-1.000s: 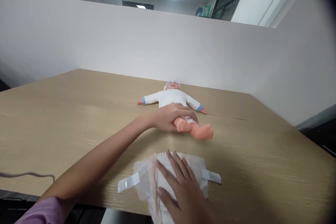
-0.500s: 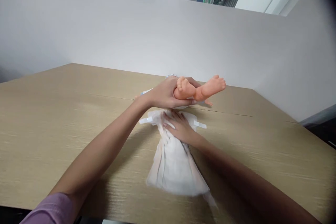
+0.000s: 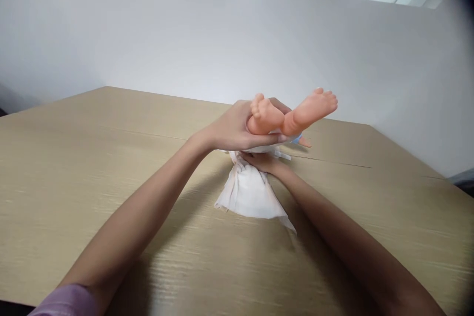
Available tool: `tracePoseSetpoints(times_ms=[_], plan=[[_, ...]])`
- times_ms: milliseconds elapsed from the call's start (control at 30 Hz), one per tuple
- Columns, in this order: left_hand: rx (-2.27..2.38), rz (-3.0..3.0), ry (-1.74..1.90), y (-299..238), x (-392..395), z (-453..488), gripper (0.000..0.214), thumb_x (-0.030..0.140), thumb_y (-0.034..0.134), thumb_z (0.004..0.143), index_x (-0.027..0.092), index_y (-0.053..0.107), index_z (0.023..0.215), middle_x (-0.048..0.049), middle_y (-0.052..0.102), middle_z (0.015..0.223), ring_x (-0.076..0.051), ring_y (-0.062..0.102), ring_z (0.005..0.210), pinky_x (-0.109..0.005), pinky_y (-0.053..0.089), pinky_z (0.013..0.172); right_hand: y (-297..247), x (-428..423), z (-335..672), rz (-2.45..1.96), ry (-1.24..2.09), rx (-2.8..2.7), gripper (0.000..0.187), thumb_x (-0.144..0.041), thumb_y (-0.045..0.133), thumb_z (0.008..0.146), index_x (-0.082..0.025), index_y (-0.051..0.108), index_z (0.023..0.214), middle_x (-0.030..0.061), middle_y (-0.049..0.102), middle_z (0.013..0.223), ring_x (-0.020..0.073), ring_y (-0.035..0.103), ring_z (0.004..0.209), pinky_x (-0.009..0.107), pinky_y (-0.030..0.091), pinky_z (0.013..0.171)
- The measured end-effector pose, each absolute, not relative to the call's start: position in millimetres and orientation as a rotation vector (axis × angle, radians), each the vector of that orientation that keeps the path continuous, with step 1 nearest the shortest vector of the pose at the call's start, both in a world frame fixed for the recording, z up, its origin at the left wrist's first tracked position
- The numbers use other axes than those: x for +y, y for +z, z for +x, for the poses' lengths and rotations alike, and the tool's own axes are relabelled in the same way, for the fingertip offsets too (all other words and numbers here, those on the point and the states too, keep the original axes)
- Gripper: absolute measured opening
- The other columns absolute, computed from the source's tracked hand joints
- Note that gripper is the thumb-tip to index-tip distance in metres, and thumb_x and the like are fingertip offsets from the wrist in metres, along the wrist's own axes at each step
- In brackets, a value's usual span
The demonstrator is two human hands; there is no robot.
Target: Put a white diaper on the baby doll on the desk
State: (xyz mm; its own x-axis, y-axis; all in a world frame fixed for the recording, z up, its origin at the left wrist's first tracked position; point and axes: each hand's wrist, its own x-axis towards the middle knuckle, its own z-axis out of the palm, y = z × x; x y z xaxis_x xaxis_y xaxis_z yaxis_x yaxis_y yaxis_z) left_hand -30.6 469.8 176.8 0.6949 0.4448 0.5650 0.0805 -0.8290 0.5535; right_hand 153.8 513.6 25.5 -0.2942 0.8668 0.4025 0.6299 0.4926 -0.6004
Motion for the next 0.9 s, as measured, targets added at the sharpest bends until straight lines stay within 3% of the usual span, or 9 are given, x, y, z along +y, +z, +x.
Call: tracePoseSetpoints(times_ms=[67,167,267,333,467,600,767,900], plan=[[0.376,2.386,0.966,177,468,-30,0.032,0.032,0.075,0.090,0.019,0.071,0.119,-0.0058,0.075,0.115,-0.024,0.070,0.104,-0.034,0.054,0.090,29,500,167,-1.227,0.454,-2.133,0.048,-0.045,0.054,0.104,-0.012,0.065,0.137,0.0125,0.060,0.151,0.0290,0.053,0.143,0.045,0.044,0.117],[0.327,2.392,0.949,174,465,-29,0.033,0.031,0.075,0.089,0.020,0.073,0.121,-0.0053,0.077,0.112,-0.024,0.071,0.102,-0.034,0.055,0.091,42,464,189,-1.237,0.489,-2.269,0.043,-0.040,0.041,0.110,-0.017,0.072,0.128,0.0091,0.068,0.142,0.0282,0.056,0.141,0.047,0.043,0.118],[0.370,2.422,0.919,165,459,-26,0.036,0.030,0.076,0.088,0.022,0.074,0.122,-0.0040,0.078,0.110,-0.023,0.072,0.101,-0.035,0.055,0.093,58,420,204,-1.327,0.493,-2.173,0.037,-0.042,0.046,0.109,-0.021,0.073,0.123,0.0099,0.073,0.131,0.0304,0.065,0.128,0.052,0.050,0.112],[0.410,2.420,0.893,157,453,-23,0.040,0.031,0.077,0.086,0.022,0.073,0.125,-0.0034,0.078,0.111,-0.023,0.072,0.102,-0.035,0.055,0.093,65,397,205,-1.328,0.424,-1.987,0.038,-0.044,0.054,0.105,-0.022,0.066,0.133,0.0120,0.071,0.134,0.0324,0.065,0.127,0.053,0.052,0.110],[0.442,2.397,0.827,143,441,-19,0.043,0.030,0.078,0.084,0.023,0.072,0.126,-0.0041,0.077,0.121,-0.023,0.071,0.110,-0.037,0.055,0.098,72,379,196,-1.145,0.269,-1.844,0.061,-0.042,0.066,0.097,-0.023,0.048,0.152,0.0131,0.057,0.154,0.0315,0.051,0.145,0.052,0.043,0.122],[0.456,2.382,0.821,135,431,-32,0.042,0.030,0.075,0.087,0.023,0.070,0.128,-0.0068,0.074,0.130,-0.025,0.068,0.120,-0.040,0.054,0.104,74,378,203,-1.047,0.224,-1.993,0.060,-0.037,0.057,0.100,-0.023,0.045,0.157,0.0128,0.057,0.154,0.0293,0.052,0.145,0.051,0.046,0.120],[0.584,2.545,0.778,106,429,-77,0.040,0.037,0.075,0.088,0.023,0.068,0.126,-0.0074,0.073,0.127,-0.028,0.067,0.120,-0.045,0.053,0.107,60,374,244,-0.935,0.156,-2.287,0.040,-0.027,0.045,0.101,-0.028,0.070,0.133,0.0055,0.066,0.144,0.0260,0.057,0.140,0.048,0.047,0.119],[0.451,2.618,0.659,68,432,-107,0.045,0.031,0.068,0.091,0.023,0.063,0.135,-0.0099,0.067,0.142,-0.032,0.050,0.146,-0.053,0.041,0.122,34,376,268,-0.948,0.011,-2.491,0.042,-0.025,0.039,0.101,-0.029,0.074,0.124,0.0049,0.066,0.146,0.0270,0.052,0.147,0.052,0.043,0.121]])
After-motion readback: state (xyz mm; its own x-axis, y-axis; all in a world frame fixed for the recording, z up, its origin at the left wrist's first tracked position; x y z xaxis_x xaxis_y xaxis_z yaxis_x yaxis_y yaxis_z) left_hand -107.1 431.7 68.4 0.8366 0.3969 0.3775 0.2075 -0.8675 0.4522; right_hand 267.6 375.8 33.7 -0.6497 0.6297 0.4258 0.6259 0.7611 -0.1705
